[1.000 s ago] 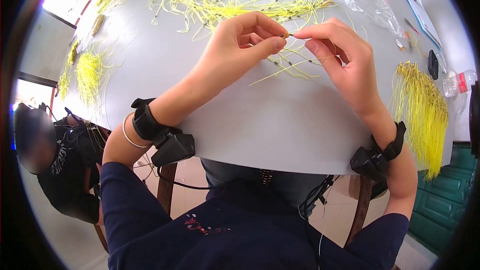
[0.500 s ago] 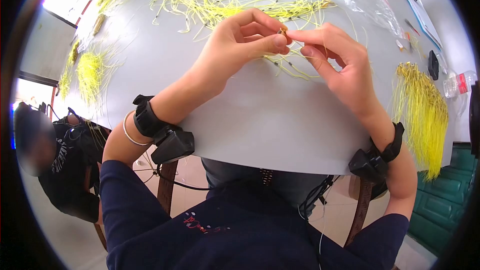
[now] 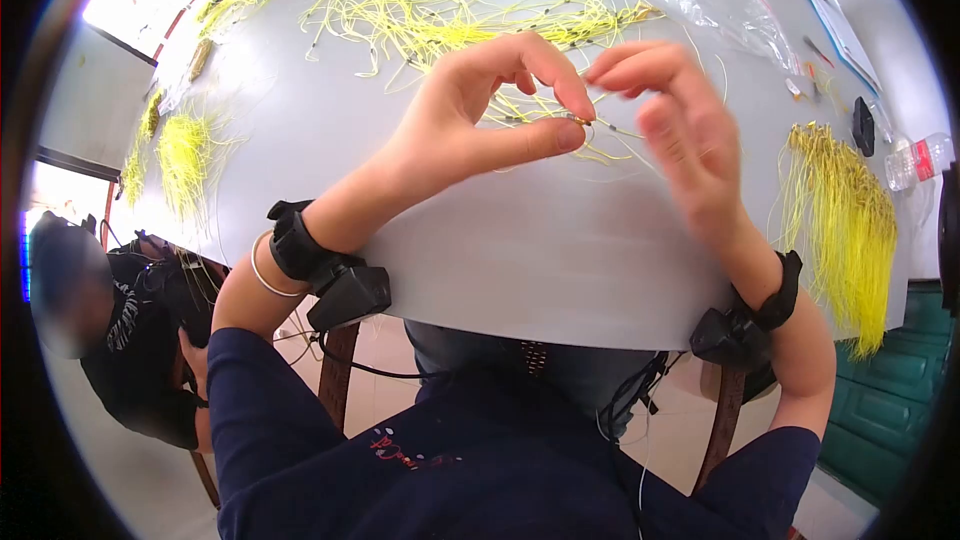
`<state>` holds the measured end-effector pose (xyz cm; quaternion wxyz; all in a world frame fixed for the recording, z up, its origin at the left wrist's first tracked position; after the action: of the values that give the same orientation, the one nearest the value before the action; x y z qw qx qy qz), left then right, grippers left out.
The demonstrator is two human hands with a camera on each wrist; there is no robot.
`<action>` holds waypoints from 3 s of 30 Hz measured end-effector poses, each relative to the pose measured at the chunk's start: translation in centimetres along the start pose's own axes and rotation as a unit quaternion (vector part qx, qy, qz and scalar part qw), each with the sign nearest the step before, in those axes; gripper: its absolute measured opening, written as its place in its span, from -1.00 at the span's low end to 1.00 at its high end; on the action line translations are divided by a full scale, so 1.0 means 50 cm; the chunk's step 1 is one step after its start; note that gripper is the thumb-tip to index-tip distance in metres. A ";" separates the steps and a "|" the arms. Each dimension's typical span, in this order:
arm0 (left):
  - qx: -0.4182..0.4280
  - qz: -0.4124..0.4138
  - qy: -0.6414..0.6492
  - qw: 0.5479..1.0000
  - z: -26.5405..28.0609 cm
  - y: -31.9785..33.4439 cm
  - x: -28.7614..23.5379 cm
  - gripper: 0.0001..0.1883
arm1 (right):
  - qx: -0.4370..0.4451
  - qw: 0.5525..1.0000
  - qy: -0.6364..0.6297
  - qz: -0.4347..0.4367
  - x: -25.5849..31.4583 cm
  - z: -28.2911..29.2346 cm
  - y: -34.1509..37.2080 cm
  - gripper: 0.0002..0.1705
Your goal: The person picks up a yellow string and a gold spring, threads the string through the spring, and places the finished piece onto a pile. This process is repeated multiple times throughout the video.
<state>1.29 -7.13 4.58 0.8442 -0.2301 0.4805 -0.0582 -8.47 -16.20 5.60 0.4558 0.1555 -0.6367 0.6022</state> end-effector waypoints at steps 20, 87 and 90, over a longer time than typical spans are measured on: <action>-0.075 -0.022 -0.133 0.988 0.046 -0.008 -0.036 -0.92 | 0.058 0.902 -0.268 -0.335 -0.031 -0.082 0.037 -0.79; 0.048 0.011 -0.347 0.936 -0.024 -0.027 0.021 -0.93 | -0.007 0.975 0.107 -0.196 -0.002 0.016 -0.028 -0.82; -0.040 0.067 -0.230 0.970 0.009 -0.025 0.021 -0.92 | -0.036 0.963 0.023 -0.265 -0.068 0.032 0.000 -0.79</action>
<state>2.37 -8.42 4.50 0.9242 -0.2382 0.2898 0.0720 -7.28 -18.84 3.20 0.6190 0.2876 -0.5835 0.4400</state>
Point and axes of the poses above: each hand's wrist, its own y-axis away from the middle knuckle, its own z-axis out of the back of the hand, x = y × z, the point moved 8 cm from there along -y, towards the middle knuckle, and after that the axes turned 11 degrees about -y, right-handed, at the moved point
